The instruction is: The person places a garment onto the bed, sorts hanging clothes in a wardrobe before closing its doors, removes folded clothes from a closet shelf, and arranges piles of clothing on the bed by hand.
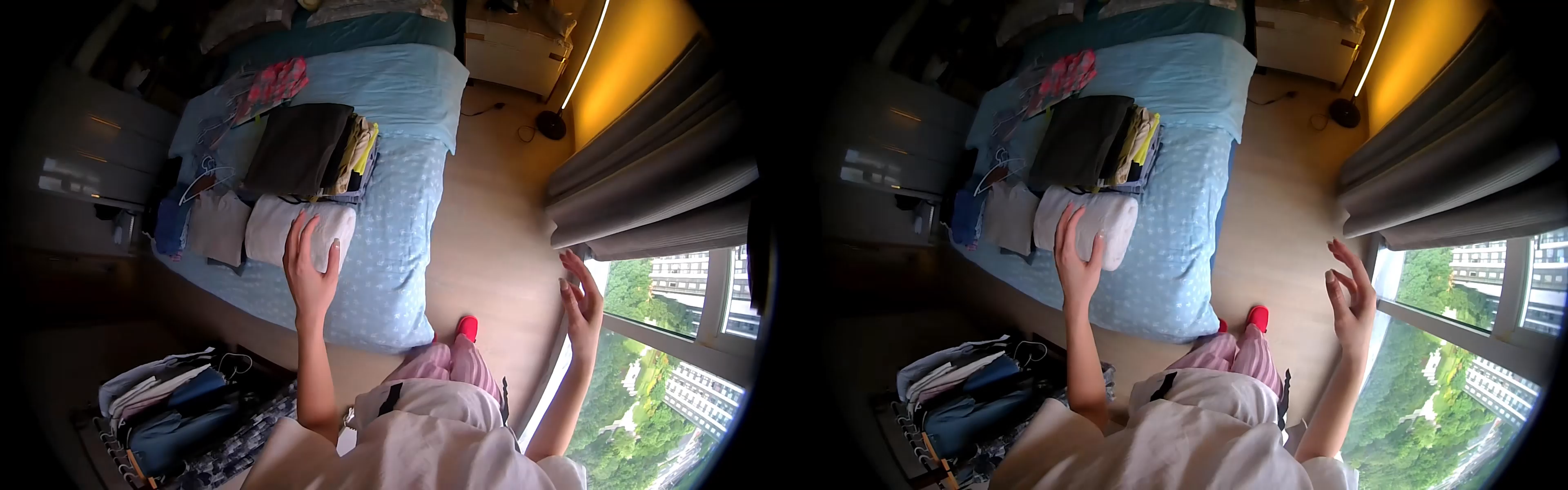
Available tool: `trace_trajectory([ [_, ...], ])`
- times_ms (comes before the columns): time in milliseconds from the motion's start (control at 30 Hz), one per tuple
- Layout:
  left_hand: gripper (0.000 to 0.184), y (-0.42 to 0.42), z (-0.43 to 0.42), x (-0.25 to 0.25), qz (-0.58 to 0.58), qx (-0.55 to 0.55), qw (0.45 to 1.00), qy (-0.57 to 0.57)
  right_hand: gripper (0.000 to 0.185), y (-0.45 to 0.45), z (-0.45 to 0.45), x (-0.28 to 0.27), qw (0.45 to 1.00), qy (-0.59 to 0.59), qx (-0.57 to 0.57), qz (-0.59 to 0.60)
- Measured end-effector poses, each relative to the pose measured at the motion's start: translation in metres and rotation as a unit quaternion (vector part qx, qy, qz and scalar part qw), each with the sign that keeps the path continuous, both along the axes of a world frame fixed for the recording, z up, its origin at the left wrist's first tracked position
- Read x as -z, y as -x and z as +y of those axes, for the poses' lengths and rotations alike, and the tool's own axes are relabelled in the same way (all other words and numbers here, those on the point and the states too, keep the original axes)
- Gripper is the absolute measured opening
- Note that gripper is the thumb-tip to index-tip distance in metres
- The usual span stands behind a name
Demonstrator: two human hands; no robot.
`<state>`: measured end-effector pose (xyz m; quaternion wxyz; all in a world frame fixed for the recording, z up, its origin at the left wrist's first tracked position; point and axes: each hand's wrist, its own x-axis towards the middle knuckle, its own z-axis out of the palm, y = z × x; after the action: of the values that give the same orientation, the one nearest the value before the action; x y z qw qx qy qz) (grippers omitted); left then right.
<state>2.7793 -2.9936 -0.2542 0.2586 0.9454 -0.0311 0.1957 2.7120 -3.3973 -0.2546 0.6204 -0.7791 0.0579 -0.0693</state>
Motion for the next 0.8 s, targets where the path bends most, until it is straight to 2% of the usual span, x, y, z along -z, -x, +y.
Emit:
trace_trajectory([
  [133,0.047,-0.02,-0.006,-0.002,-0.012,-0.039,0.999,-0.029,0.035,-0.04,0.021,0.02,0.994,-0.093,-0.048,0.04],
  [233,0.052,-0.03,-0.001,-0.005,-0.015,-0.079,0.997,-0.022,0.045,-0.074,0.055,0.03,0.98,-0.141,-0.12,0.068],
  [433,0.063,-0.08,0.027,0.02,-0.005,-0.139,0.99,0.009,0.054,-0.164,0.077,0.019,0.974,-0.127,-0.176,0.067],
  [633,0.064,-0.141,0.029,0.013,0.037,-0.165,0.985,0.043,0.056,-0.258,0.093,0.023,0.97,-0.093,-0.2,0.101],
  [733,0.065,-0.165,0.042,0.027,0.05,-0.182,0.981,0.044,0.055,-0.317,0.116,0.05,0.96,-0.054,-0.235,0.144],
  [800,0.058,-0.182,0.056,0.038,0.042,-0.21,0.975,0.051,0.052,-0.364,0.133,0.069,0.946,-0.024,-0.254,0.202],
])
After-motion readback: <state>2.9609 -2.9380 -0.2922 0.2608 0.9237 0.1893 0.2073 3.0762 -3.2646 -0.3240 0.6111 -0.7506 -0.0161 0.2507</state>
